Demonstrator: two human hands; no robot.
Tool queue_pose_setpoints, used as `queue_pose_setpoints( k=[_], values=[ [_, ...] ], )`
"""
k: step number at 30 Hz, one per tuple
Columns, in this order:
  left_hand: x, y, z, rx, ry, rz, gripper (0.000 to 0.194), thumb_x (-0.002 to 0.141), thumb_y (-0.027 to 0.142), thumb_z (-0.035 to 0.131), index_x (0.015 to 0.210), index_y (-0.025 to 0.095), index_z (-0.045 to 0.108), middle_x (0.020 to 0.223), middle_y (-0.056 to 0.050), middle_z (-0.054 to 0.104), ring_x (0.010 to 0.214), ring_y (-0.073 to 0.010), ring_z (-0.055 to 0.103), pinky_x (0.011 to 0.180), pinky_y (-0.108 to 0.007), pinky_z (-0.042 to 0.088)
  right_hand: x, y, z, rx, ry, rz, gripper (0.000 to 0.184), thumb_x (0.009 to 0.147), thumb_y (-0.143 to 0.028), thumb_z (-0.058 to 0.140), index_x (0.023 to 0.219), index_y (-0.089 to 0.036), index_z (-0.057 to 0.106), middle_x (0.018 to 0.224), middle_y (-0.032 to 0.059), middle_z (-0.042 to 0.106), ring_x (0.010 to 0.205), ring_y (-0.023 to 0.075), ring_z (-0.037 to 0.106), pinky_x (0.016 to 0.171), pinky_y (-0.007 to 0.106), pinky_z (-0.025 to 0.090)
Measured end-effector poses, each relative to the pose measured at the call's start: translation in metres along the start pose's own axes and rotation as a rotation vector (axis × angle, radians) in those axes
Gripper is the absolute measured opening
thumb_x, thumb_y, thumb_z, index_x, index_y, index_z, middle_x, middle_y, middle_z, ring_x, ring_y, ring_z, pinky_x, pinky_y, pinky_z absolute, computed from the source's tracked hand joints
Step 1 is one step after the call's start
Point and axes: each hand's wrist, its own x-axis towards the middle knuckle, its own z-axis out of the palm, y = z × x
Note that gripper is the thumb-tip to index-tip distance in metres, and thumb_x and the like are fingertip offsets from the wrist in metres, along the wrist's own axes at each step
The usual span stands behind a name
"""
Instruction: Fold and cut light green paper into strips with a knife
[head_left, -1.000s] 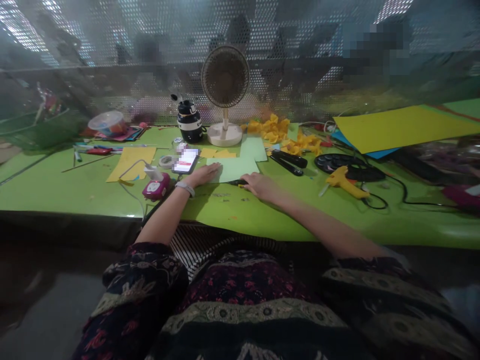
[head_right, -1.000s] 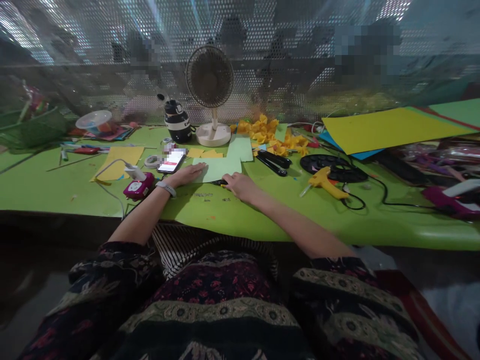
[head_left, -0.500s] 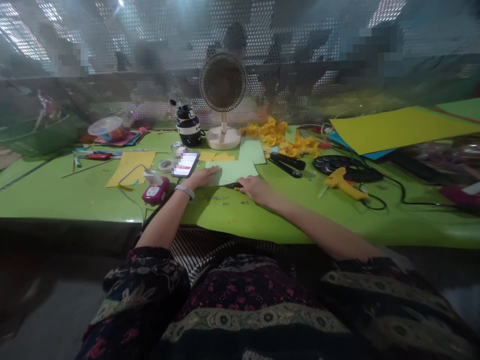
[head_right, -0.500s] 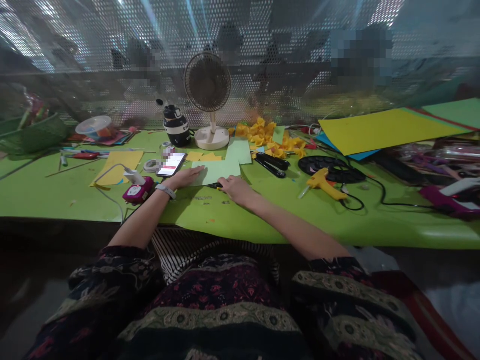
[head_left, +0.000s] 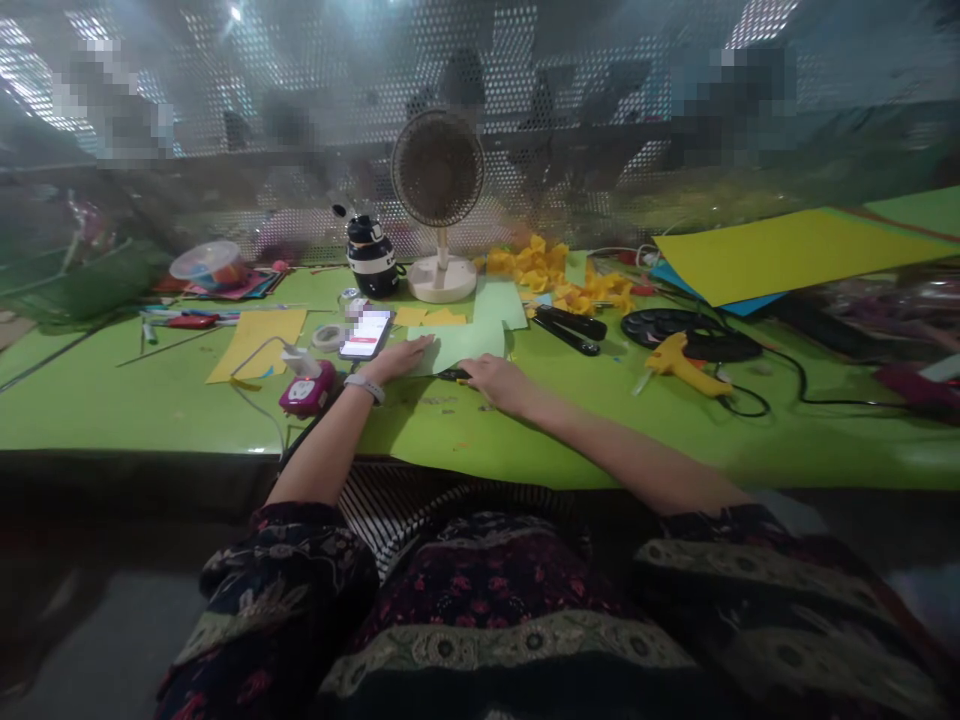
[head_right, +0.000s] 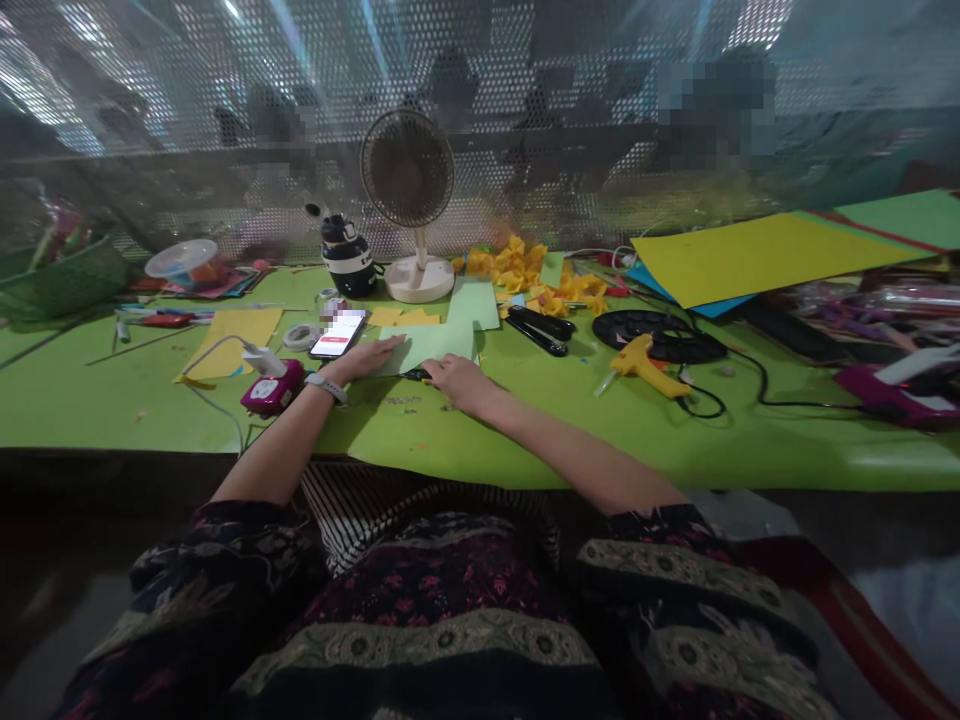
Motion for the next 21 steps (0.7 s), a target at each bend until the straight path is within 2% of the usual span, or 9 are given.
queue_pose_setpoints(
  k=[3, 8, 14, 18, 21],
  values=[
    [-0.001, -0.001, -0.002, -0.071, -0.013, -0.054, 0.063, 0.104, 0.019, 0.03, 0.167, 0.017, 0.036, 0.17, -0.01, 0.042, 0.155, -0.0242, 0.042, 0.127, -0.039, 0.034, 0.001, -0.002, 0.002, -0.021, -0.021, -0.02, 0.03, 0.104, -0.011, 0.055, 0.133, -0.009, 0.062, 0.105, 0.0187, 0.073, 0.098, 0.0266, 0.067, 0.081, 0.033, 0.051],
    [-0.001, -0.004, -0.002, -0.123, -0.048, -0.046, 0.062, 0.105, 0.02, 0.027, 0.166, 0.009, 0.035, 0.173, -0.013, 0.035, 0.159, -0.0236, 0.035, 0.13, -0.037, 0.028, -0.004, 0.0, 0.003, -0.006, -0.041, -0.013, 0.031, 0.105, -0.013, 0.052, 0.135, -0.008, 0.061, 0.105, 0.0198, 0.073, 0.096, 0.0262, 0.066, 0.077, 0.033, 0.05],
    [0.001, -0.008, -0.002, -0.09, -0.064, 0.01, 0.066, 0.103, 0.019, 0.032, 0.168, 0.011, 0.032, 0.171, -0.015, 0.039, 0.158, -0.027, 0.036, 0.13, -0.047, 0.029, 0.009, -0.013, -0.002, -0.04, -0.032, -0.015, 0.033, 0.105, -0.008, 0.045, 0.133, -0.008, 0.061, 0.106, 0.0199, 0.073, 0.099, 0.0275, 0.066, 0.08, 0.035, 0.049],
    [0.003, -0.01, -0.005, -0.061, -0.096, 0.059, 0.07, 0.1, 0.019, 0.039, 0.169, 0.016, 0.033, 0.169, -0.013, 0.044, 0.161, -0.028, 0.032, 0.129, -0.049, 0.031, 0.005, -0.015, -0.002, -0.021, -0.043, -0.034, 0.03, 0.105, -0.007, 0.045, 0.13, -0.009, 0.062, 0.102, 0.0186, 0.073, 0.094, 0.0258, 0.066, 0.078, 0.034, 0.048],
    [0.003, -0.013, -0.005, -0.058, -0.104, 0.058, 0.068, 0.102, 0.018, 0.035, 0.169, 0.011, 0.03, 0.17, -0.017, 0.04, 0.159, -0.0295, 0.035, 0.129, -0.051, 0.03, 0.007, -0.015, 0.0, -0.029, -0.036, -0.035, 0.028, 0.106, -0.009, 0.045, 0.129, -0.01, 0.061, 0.102, 0.0178, 0.073, 0.096, 0.0258, 0.065, 0.077, 0.033, 0.047]
  ],
)
